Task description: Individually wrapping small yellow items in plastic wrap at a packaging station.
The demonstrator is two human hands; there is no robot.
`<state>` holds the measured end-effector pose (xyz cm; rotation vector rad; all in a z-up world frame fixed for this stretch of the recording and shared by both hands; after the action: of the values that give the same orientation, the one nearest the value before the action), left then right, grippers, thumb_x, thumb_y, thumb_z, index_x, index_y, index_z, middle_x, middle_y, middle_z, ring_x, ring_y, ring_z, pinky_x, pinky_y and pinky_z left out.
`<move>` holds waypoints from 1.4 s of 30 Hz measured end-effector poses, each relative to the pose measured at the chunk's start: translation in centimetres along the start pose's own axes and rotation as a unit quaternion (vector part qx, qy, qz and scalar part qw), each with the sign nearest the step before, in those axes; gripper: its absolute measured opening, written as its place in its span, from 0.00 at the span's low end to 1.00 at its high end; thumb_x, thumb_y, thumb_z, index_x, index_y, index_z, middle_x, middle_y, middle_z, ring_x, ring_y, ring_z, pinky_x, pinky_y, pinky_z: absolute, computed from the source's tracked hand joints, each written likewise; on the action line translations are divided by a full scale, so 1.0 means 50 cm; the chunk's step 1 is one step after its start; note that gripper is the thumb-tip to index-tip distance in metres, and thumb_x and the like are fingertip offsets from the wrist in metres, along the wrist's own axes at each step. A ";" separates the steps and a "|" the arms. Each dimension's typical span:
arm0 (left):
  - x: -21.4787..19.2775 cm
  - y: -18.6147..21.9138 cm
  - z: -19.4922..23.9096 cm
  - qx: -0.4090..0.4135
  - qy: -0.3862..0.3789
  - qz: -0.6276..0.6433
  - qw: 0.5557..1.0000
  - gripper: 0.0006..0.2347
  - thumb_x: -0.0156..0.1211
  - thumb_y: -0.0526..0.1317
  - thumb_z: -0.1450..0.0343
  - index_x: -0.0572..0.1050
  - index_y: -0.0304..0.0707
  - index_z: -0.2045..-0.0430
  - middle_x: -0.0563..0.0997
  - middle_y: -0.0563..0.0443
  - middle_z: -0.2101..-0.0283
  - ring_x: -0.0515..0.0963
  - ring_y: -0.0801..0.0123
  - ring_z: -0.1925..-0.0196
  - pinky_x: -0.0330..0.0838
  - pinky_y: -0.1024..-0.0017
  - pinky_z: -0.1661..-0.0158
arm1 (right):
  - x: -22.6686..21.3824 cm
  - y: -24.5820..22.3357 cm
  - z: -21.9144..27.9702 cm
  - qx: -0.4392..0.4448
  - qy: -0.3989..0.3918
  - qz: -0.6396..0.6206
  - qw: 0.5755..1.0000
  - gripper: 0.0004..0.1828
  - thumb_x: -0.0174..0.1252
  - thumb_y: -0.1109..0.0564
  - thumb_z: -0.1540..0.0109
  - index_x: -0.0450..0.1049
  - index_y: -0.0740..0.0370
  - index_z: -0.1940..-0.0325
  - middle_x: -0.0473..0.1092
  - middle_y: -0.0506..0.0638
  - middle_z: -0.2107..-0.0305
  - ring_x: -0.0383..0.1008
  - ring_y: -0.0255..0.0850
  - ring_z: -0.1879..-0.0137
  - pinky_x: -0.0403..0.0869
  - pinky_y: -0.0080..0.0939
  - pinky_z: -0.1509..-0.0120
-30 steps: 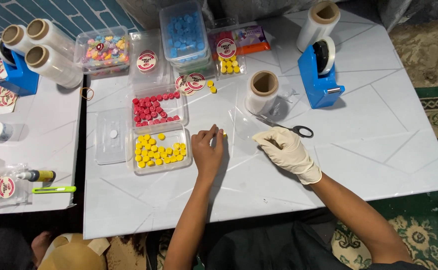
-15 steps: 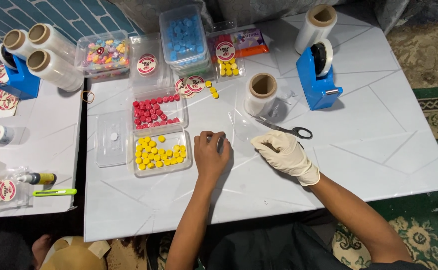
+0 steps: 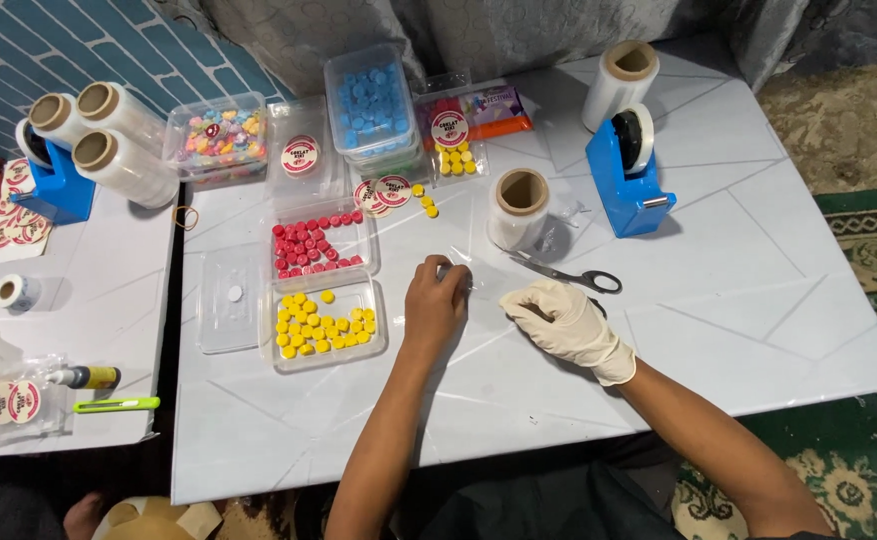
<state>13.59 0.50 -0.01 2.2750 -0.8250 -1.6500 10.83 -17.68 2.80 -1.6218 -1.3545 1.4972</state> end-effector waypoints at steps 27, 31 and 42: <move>-0.016 -0.069 0.015 -0.078 0.061 0.129 0.987 0.12 0.54 0.26 0.30 0.78 0.37 0.56 0.75 0.44 0.60 0.78 0.58 0.60 0.77 0.67 0.57 | 0.075 0.011 -0.009 -0.145 -0.087 0.326 0.930 0.20 0.59 0.42 0.37 0.75 0.40 0.41 0.71 0.50 0.57 0.74 0.52 0.50 0.75 0.49 0.50; -0.015 -0.064 0.013 -0.067 0.047 0.165 0.983 0.18 0.53 0.21 0.33 0.79 0.41 0.54 0.74 0.43 0.60 0.78 0.53 0.59 0.76 0.62 0.54 | 0.101 0.084 -0.016 -0.193 -0.043 0.329 0.923 0.12 0.61 0.48 0.38 0.80 0.42 0.51 0.71 0.47 0.61 0.74 0.48 0.55 0.75 0.46 0.56; -0.008 -0.057 0.015 -0.068 0.027 0.153 0.986 0.08 0.61 0.26 0.33 0.79 0.43 0.70 0.71 0.44 0.52 0.79 0.47 0.49 0.76 0.58 0.46 | 0.106 0.102 -0.023 -0.172 -0.056 0.297 0.938 0.07 0.61 0.51 0.39 0.79 0.43 0.57 0.72 0.45 0.63 0.74 0.48 0.56 0.75 0.47 0.56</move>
<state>13.71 3.18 -1.32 1.9767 -0.9626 -1.4547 12.79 -14.35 -3.54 -2.3559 -1.3035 1.7735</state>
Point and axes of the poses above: each hand's wrist, its own z-axis away from the middle knuckle, its own x-axis out of the palm, y = z × x, the point moved 9 cm from there along -z, towards the middle knuckle
